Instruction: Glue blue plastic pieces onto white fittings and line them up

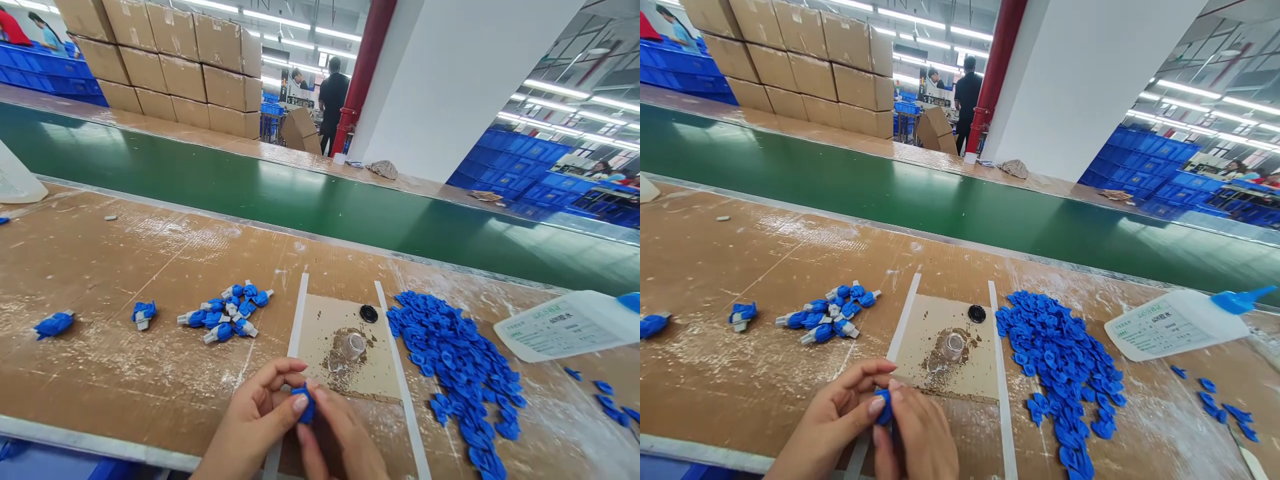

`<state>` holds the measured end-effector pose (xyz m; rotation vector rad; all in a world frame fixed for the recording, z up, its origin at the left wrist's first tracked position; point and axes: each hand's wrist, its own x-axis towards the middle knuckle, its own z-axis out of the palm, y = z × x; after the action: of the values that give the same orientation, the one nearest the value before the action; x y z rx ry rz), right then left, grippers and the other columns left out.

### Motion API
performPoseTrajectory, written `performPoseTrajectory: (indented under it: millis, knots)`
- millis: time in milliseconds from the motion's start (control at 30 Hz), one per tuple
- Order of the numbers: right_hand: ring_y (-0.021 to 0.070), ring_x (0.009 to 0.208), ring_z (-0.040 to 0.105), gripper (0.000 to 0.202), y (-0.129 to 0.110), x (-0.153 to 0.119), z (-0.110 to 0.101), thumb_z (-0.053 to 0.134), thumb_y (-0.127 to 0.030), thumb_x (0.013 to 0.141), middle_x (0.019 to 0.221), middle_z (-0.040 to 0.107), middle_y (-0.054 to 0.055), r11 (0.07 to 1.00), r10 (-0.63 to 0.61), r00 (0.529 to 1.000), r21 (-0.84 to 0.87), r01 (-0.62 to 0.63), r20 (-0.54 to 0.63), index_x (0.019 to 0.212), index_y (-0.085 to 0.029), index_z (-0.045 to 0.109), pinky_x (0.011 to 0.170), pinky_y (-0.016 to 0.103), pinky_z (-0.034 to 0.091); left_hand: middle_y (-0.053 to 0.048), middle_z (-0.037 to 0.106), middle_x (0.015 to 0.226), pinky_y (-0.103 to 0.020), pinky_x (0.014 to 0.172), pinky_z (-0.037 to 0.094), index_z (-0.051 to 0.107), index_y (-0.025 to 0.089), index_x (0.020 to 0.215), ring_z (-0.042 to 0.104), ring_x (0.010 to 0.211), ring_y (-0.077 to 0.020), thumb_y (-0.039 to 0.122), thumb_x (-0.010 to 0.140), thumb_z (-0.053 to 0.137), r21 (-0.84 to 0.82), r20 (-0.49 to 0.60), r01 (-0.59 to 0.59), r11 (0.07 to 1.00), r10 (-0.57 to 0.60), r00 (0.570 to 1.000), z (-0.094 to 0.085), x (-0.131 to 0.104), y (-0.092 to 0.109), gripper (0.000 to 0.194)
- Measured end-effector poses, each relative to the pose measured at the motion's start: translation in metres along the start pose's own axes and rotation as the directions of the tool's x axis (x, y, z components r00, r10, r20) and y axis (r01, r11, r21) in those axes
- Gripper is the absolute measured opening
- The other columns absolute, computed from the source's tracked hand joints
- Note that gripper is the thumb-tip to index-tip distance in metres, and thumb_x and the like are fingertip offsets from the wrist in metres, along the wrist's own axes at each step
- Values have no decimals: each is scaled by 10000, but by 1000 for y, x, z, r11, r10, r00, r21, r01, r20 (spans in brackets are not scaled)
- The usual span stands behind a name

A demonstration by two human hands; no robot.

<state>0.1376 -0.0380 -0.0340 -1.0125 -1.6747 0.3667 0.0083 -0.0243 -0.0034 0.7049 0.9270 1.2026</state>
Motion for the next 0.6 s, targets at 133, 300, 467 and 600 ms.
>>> performPoseTrajectory:
  millis: [133,300,467,600]
  knots:
    - [242,1042,653,552,-2,5,-1,511,-94,849,1112,703,49,983,-142,987,-109,150,77,1364,-272,419,844,408,554,-21,721,874,-206,683,516,665,225,941,675,774,-140,274,614,857,-5,15,31,1000,-31,999,-6,1,-2,382]
    - [241,965,660,272,34,9,-64,525,-217,912,1056,703,86,901,-84,996,-425,93,39,1180,-216,572,824,377,533,-34,726,791,-267,687,513,629,194,874,686,714,-176,282,623,831,34,-31,41,999,-40,999,-3,-3,5,334]
    - [219,775,702,351,90,13,-142,394,-386,982,909,717,89,614,-158,970,-751,242,184,1005,-148,651,686,335,564,-34,705,819,-288,720,524,669,225,827,673,779,-202,281,691,735,376,-101,-73,924,119,988,5,-13,-5,160]
    - [135,681,708,380,107,20,-151,324,-345,1006,871,700,62,537,-220,905,-730,424,364,1001,-144,646,557,204,560,-22,708,988,-270,885,499,680,284,965,663,933,-191,207,811,631,818,13,-363,445,618,786,-22,-21,-7,179]
